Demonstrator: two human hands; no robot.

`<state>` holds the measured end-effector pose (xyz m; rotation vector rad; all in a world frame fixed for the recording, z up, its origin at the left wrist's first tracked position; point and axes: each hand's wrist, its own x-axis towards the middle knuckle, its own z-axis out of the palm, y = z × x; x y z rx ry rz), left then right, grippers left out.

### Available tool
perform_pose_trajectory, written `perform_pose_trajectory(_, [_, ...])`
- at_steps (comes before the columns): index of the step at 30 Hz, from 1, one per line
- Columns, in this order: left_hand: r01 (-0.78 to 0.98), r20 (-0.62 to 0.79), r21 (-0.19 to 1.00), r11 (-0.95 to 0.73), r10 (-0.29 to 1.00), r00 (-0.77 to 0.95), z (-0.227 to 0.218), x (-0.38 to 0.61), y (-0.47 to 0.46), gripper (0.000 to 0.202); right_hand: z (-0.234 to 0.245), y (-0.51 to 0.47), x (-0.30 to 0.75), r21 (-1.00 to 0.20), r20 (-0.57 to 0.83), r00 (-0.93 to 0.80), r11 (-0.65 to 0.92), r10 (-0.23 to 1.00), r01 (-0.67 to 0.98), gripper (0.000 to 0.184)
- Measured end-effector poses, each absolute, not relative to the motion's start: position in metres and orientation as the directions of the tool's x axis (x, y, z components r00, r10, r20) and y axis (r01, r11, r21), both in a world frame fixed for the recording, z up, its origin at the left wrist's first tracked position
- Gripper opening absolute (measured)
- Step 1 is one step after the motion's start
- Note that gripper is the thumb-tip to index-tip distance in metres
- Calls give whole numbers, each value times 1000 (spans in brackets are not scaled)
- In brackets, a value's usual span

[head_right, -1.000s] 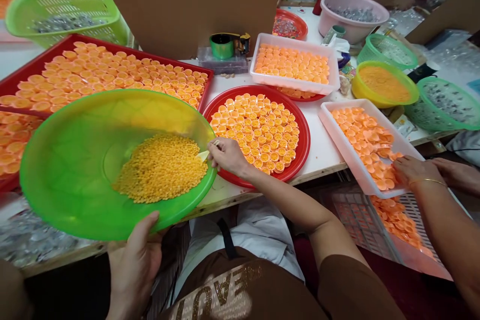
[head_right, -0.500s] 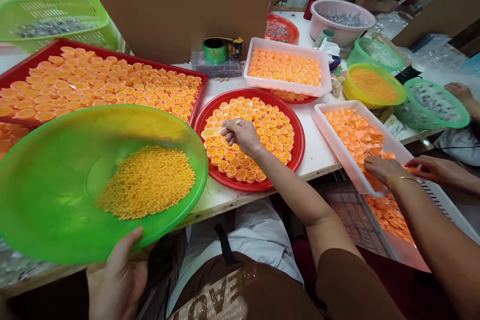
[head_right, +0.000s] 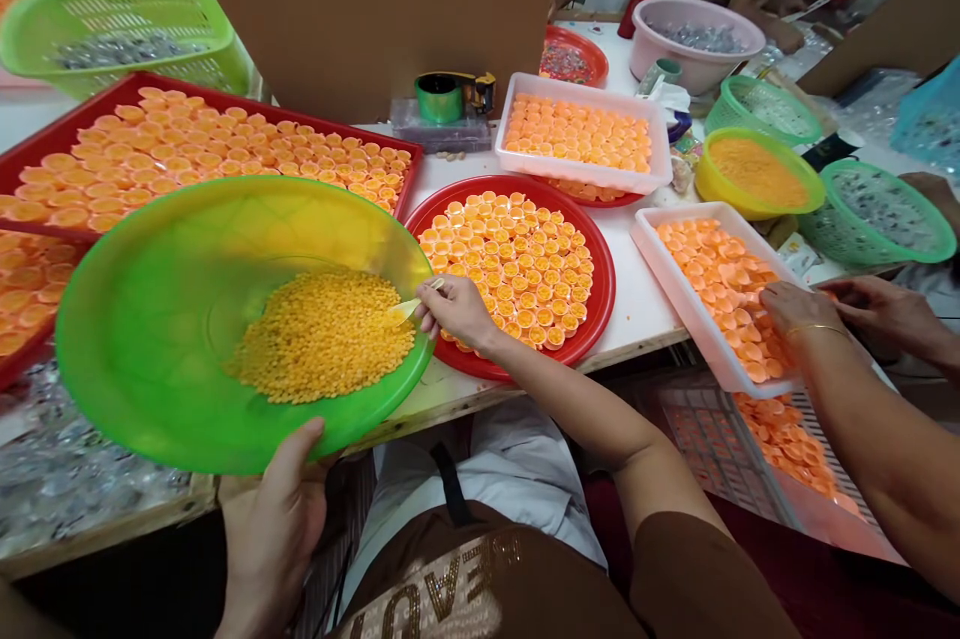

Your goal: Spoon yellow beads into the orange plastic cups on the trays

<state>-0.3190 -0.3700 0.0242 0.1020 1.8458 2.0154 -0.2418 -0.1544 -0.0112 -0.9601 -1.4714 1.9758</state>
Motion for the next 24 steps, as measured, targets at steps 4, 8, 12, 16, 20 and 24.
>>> perform_pose_trajectory(4, [-375, -327, 922, -99, 321, -889, 30, -320, -372, 60, -4, -136, -232, -883, -317, -646, -464, 694, -65, 26])
perform_pose_trajectory(8, [-412, -370, 906, -94, 293, -882, 30, -322, -381, 59, 7, -107, -221, -885, -286, -596, -446, 750, -137, 20])
perform_pose_trajectory(12, [-428, -399, 901, -68, 256, -881, 25, -326, -394, 56, 7, -76, -218, -944, -208, -450, -299, 869, -141, 20])
perform_pose_trajectory(16, [-440, -425, 897, -33, 207, -881, 24, -329, -402, 56, -12, -62, -225, -995, -79, -392, -98, 917, -28, 26])
perform_pose_trajectory(20, [-416, -403, 909, -24, 203, -893, 28, -330, -402, 56, -31, -63, -234, -978, 102, -443, 171, 891, 121, 25])
perform_pose_trajectory(24, [-403, -384, 914, -38, 237, -892, 30, -328, -400, 60, -36, -64, -235, -904, 261, -489, 388, 832, 178, 19])
